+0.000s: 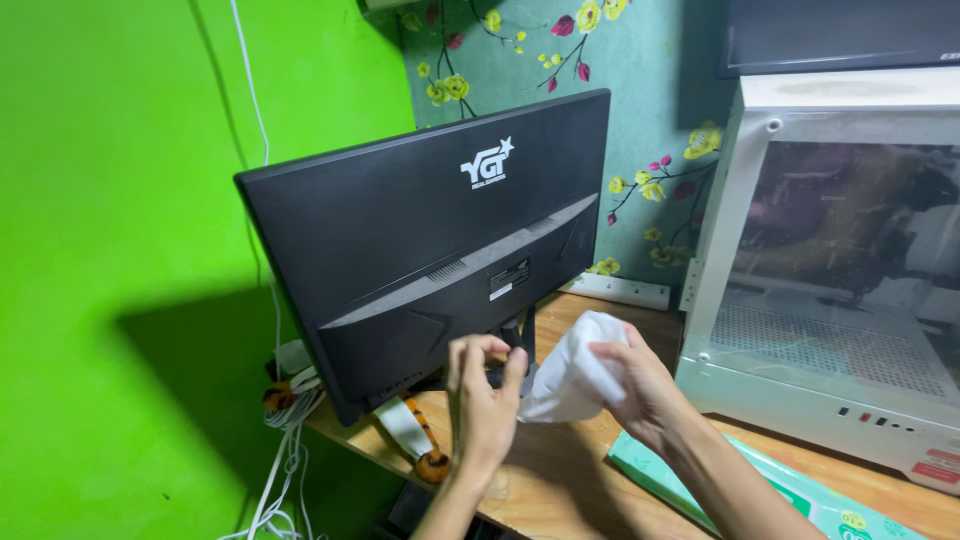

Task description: The person takes a wet wipe from a package and uses it to wipe the back casing and stand of a computer monitor.

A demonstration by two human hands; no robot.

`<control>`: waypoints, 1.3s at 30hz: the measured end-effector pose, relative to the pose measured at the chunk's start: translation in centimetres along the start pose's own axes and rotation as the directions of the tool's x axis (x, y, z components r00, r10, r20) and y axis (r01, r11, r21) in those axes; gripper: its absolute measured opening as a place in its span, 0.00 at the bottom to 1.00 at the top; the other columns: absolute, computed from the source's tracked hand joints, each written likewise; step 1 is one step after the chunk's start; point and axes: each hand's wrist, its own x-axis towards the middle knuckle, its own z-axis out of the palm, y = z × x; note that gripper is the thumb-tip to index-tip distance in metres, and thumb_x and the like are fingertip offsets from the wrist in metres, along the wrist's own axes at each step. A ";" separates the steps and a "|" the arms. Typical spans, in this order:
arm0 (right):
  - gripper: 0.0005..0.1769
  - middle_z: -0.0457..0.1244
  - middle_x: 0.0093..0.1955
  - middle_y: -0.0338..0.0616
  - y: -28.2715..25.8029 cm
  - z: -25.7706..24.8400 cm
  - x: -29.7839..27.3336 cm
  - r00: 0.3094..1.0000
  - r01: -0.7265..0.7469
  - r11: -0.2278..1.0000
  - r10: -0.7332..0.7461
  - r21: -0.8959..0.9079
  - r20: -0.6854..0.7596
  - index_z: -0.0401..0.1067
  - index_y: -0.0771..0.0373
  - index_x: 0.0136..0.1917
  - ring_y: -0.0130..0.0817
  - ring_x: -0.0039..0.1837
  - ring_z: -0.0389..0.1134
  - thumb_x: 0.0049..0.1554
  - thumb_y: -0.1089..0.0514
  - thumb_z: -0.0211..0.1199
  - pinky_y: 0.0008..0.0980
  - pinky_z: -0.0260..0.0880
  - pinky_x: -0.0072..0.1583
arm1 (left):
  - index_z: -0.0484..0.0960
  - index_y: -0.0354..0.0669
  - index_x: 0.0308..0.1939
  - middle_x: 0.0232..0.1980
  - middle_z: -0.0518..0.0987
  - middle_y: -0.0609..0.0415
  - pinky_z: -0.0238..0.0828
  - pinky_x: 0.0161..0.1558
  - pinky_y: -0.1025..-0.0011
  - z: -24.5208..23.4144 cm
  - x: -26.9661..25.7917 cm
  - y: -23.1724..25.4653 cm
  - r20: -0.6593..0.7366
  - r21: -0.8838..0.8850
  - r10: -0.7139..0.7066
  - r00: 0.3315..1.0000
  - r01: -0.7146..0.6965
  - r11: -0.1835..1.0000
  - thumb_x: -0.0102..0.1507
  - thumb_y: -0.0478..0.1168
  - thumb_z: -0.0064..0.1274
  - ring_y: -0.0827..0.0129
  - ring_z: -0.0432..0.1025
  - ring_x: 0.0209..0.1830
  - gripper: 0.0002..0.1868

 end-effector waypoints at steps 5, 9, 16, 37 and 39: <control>0.29 0.65 0.59 0.46 -1.2 7.1 1.5 0.925 0.368 0.821 -0.275 -0.437 0.262 0.70 0.56 0.66 0.37 0.61 0.67 0.51 0.70 0.61 0.36 0.70 0.61 | 0.75 0.41 0.41 0.52 0.73 0.50 0.58 0.63 0.58 -7.7 6.0 2.2 -0.391 0.316 0.359 0.847 -0.243 0.917 0.66 0.39 0.56 0.59 0.67 0.59 0.07; 0.38 0.62 0.58 0.47 -0.2 14.2 2.3 0.629 0.721 0.082 -0.495 -0.688 0.600 0.75 0.50 0.63 0.43 0.60 0.66 0.40 0.75 0.60 0.37 0.71 0.61 | 0.71 0.35 0.57 0.60 0.70 0.46 0.55 0.66 0.55 -12.9 11.4 0.9 -0.636 0.301 0.302 0.710 -0.132 0.944 0.72 0.41 0.52 0.52 0.62 0.64 0.14; 0.30 0.62 0.60 0.50 4.4 22.1 3.5 0.192 0.893 -0.352 -0.267 -0.281 0.944 0.77 0.50 0.58 0.49 0.61 0.63 0.43 0.70 0.62 0.44 0.68 0.57 | 0.73 0.38 0.63 0.55 0.76 0.45 0.69 0.53 0.62 -13.5 15.0 -3.4 -0.555 -0.085 -0.024 0.831 -0.027 0.996 0.72 0.50 0.46 0.59 0.72 0.54 0.23; 0.28 0.64 0.52 0.49 -1.3 15.2 10.0 0.612 0.718 -0.171 -0.305 -0.674 0.729 0.80 0.50 0.61 0.47 0.58 0.68 0.49 0.69 0.62 0.43 0.72 0.61 | 0.68 0.34 0.65 0.61 0.74 0.44 0.66 0.62 0.62 -13.4 14.7 -4.5 -0.536 0.063 0.119 0.836 -0.101 0.993 0.77 0.51 0.41 0.59 0.70 0.60 0.23; 0.32 0.63 0.56 0.51 -0.7 16.7 8.5 0.587 0.739 -0.035 -0.456 -0.673 0.669 0.79 0.53 0.60 0.48 0.58 0.68 0.44 0.72 0.60 0.43 0.71 0.62 | 0.68 0.34 0.65 0.59 0.74 0.44 0.67 0.62 0.62 -13.6 14.9 -4.7 -0.516 0.005 0.126 0.847 -0.144 0.990 0.77 0.52 0.42 0.59 0.70 0.58 0.24</control>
